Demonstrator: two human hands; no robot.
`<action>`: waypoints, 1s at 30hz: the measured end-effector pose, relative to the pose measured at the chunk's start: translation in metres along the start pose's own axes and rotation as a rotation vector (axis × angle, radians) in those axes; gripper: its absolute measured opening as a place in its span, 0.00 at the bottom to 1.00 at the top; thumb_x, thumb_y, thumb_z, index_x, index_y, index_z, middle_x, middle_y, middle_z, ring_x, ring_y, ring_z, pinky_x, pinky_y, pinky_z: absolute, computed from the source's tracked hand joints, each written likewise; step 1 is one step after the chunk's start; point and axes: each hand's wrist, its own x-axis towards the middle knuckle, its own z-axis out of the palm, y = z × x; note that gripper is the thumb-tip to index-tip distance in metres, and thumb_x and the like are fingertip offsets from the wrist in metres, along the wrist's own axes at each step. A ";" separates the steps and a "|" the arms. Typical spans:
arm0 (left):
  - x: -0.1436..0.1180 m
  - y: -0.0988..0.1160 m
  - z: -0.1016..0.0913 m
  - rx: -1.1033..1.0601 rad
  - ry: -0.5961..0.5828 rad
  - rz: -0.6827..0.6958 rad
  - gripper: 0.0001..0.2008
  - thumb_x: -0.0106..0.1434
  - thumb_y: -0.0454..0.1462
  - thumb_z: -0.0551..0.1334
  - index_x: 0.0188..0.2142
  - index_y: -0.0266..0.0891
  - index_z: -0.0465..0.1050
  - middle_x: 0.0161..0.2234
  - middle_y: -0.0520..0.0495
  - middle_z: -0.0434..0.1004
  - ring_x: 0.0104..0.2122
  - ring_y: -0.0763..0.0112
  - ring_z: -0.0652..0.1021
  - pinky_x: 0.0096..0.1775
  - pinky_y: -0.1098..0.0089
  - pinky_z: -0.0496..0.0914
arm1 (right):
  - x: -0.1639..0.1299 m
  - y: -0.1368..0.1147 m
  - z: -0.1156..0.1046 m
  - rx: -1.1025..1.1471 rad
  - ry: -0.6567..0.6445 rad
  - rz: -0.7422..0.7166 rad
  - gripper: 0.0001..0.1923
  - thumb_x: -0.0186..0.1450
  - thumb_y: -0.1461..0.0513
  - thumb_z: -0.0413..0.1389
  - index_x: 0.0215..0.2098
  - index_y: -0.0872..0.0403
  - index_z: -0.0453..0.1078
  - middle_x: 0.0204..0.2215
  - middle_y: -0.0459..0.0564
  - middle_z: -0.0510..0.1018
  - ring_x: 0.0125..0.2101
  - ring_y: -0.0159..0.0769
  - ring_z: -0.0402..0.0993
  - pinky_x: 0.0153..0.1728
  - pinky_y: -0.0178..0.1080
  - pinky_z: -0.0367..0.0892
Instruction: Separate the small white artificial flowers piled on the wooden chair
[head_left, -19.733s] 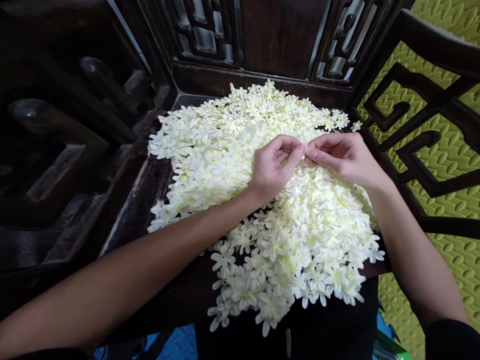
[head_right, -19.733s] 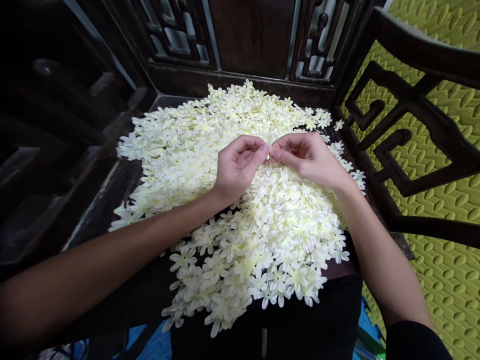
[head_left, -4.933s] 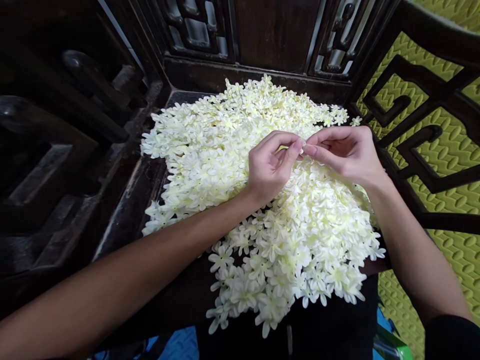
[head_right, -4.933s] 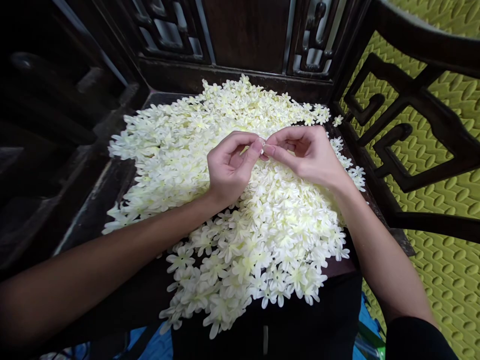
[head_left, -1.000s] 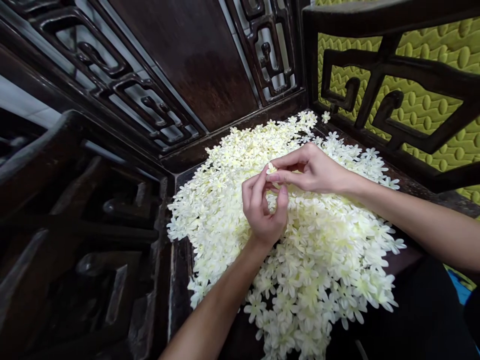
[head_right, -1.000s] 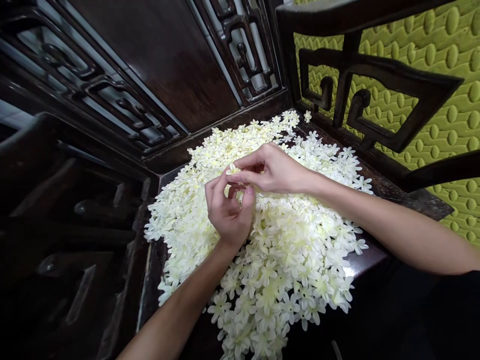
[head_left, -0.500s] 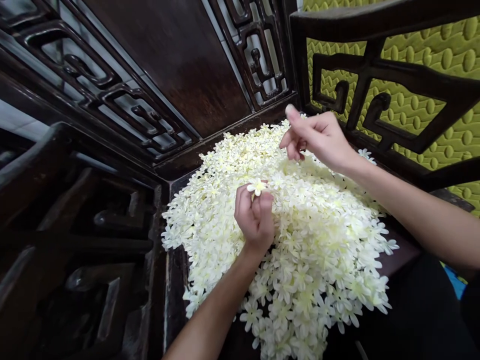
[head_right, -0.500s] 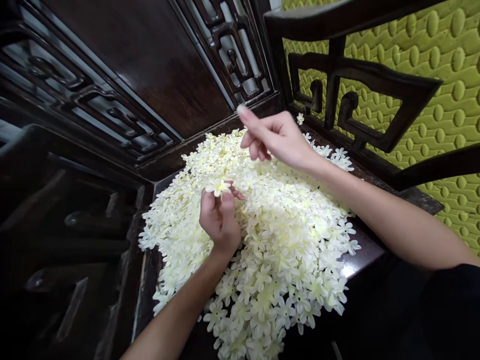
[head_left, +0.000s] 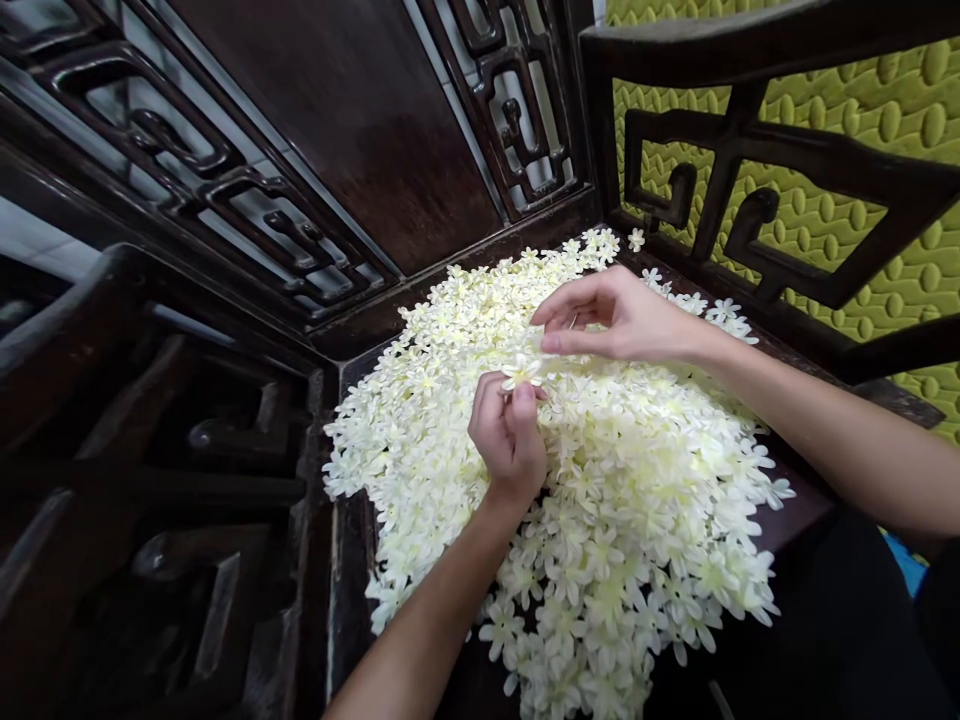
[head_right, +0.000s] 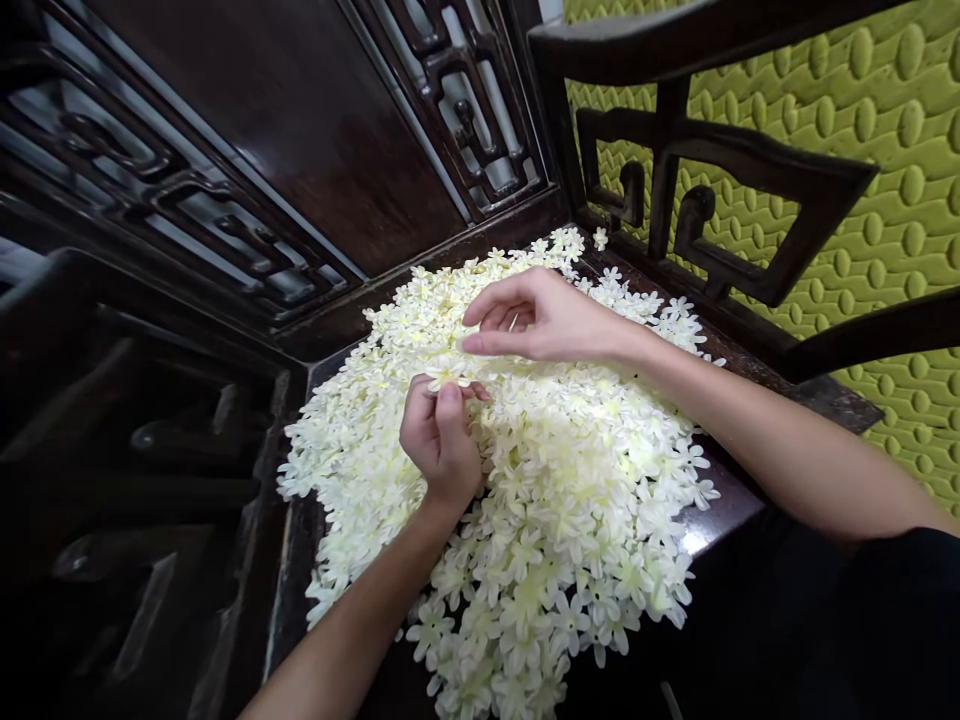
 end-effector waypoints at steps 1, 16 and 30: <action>0.000 0.001 0.000 -0.018 -0.004 0.000 0.16 0.71 0.42 0.54 0.29 0.37 0.70 0.30 0.50 0.67 0.32 0.73 0.72 0.38 0.69 0.69 | -0.001 0.000 0.002 0.034 -0.037 0.001 0.17 0.62 0.57 0.67 0.45 0.59 0.79 0.39 0.53 0.83 0.35 0.32 0.78 0.35 0.35 0.74; -0.001 0.004 0.001 -0.036 0.006 0.004 0.13 0.69 0.44 0.58 0.32 0.38 0.71 0.30 0.50 0.71 0.32 0.74 0.73 0.37 0.71 0.69 | -0.002 0.002 0.011 0.296 -0.145 0.020 0.13 0.62 0.61 0.67 0.42 0.63 0.78 0.32 0.52 0.83 0.29 0.29 0.79 0.29 0.31 0.75; -0.002 -0.003 0.006 -0.118 0.053 0.080 0.16 0.62 0.41 0.67 0.49 0.41 0.74 0.44 0.46 0.77 0.44 0.69 0.79 0.45 0.70 0.76 | -0.002 0.005 0.018 0.235 -0.099 0.082 0.16 0.59 0.59 0.69 0.39 0.62 0.74 0.29 0.53 0.82 0.30 0.33 0.81 0.30 0.33 0.76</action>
